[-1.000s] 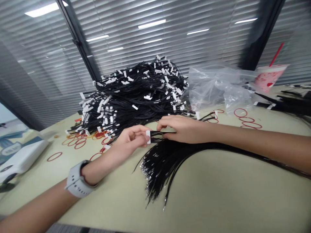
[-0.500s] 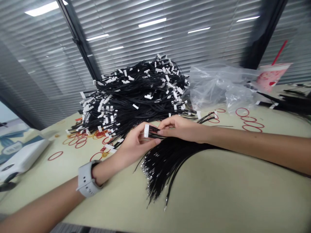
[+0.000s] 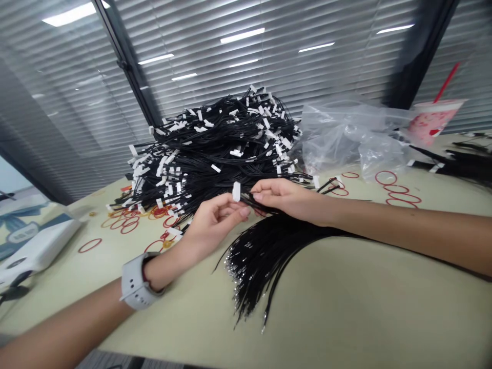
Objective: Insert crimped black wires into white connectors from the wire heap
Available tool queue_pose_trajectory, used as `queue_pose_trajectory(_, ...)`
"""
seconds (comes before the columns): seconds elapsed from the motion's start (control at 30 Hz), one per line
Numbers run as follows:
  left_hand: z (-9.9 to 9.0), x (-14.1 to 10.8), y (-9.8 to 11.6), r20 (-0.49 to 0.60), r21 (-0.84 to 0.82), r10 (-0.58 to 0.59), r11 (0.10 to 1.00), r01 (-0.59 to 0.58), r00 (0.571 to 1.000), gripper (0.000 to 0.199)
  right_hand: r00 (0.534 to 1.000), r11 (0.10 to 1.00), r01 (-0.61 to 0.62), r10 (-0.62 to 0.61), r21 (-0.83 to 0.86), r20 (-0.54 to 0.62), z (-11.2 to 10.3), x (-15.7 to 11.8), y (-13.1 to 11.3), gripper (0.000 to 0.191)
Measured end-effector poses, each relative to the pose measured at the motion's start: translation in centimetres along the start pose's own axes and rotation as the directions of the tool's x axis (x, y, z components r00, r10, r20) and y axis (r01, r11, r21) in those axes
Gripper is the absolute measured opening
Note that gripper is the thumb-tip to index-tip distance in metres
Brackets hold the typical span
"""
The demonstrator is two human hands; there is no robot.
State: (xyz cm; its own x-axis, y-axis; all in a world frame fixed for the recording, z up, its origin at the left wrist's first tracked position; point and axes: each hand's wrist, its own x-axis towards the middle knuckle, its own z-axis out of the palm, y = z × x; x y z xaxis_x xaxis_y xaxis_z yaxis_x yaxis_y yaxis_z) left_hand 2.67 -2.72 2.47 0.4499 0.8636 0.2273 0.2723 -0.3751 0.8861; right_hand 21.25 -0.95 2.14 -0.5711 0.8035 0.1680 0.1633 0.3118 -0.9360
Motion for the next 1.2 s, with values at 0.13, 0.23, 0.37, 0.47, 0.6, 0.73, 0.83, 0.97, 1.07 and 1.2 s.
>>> queue_pose_trajectory(0.13,0.4,0.5,0.1,-0.009,0.113,-0.019,0.993,0.02,1.0,0.02,0.998,1.0,-0.004,0.005,0.011,-0.064,0.0,-0.2,0.1,0.017)
queue_pose_trajectory(0.23,0.8,0.8,0.1,-0.001,0.095,0.004,0.995,-0.004,1.0,0.022,0.993,1.0,-0.023,0.021,-0.019,-0.118,0.2,-0.3,0.2,0.019)
queue_pose_trajectory(0.37,0.9,0.7,0.4,-0.031,0.043,-0.013,0.999,0.015,0.999,0.024,0.979,0.997,0.039,-0.051,-0.064,-0.197,0.9,-0.3,0.6,0.018)
queue_pose_trajectory(0.47,0.8,0.3,0.6,-0.013,-0.029,-0.047,0.998,0.047,0.999,0.019,0.966,0.994,0.101,-0.11,-0.051,-0.232,1.4,-0.4,1.1,0.015)
queue_pose_trajectory(0.6,1.0,0.0,0.6,-0.024,-0.113,-0.112,0.988,0.109,0.993,0.015,0.94,0.957,0.198,-0.247,-0.214,-0.235,1.7,-0.9,1.1,0.008)
queue_pose_trajectory(0.73,1.1,-0.1,0.6,-0.038,-0.155,-0.146,0.978,0.139,0.989,0.011,0.869,0.807,0.31,-0.455,-0.503,-0.194,1.7,-1.3,0.6,0.005)
queue_pose_trajectory(0.83,1.0,-0.2,0.5,-0.04,-0.153,-0.139,0.98,0.131,0.99,0.01,0.839,0.709,0.361,-0.53,-0.605,-0.121,1.5,-1.3,0.5,0.008)
queue_pose_trajectory(0.97,0.8,-0.2,0.3,-0.036,-0.105,-0.092,0.991,0.088,0.995,0.012,0.854,0.681,0.341,-0.512,-0.648,-0.088,1.3,-1.1,0.6,0.005)
queue_pose_trajectory(1.07,0.6,-0.2,0.2,-0.038,-0.062,-0.071,0.996,0.069,0.997,0.014,0.868,0.68,0.321,-0.489,-0.659,-0.082,1.1,-1.0,0.4,0.005)
queue_pose_trajectory(1.2,0.5,-0.2,0.3,-0.056,-0.06,-0.098,0.994,0.095,0.994,0.015,0.847,0.658,0.323,-0.522,-0.68,-0.104,0.9,-1.0,-0.1,0.005)
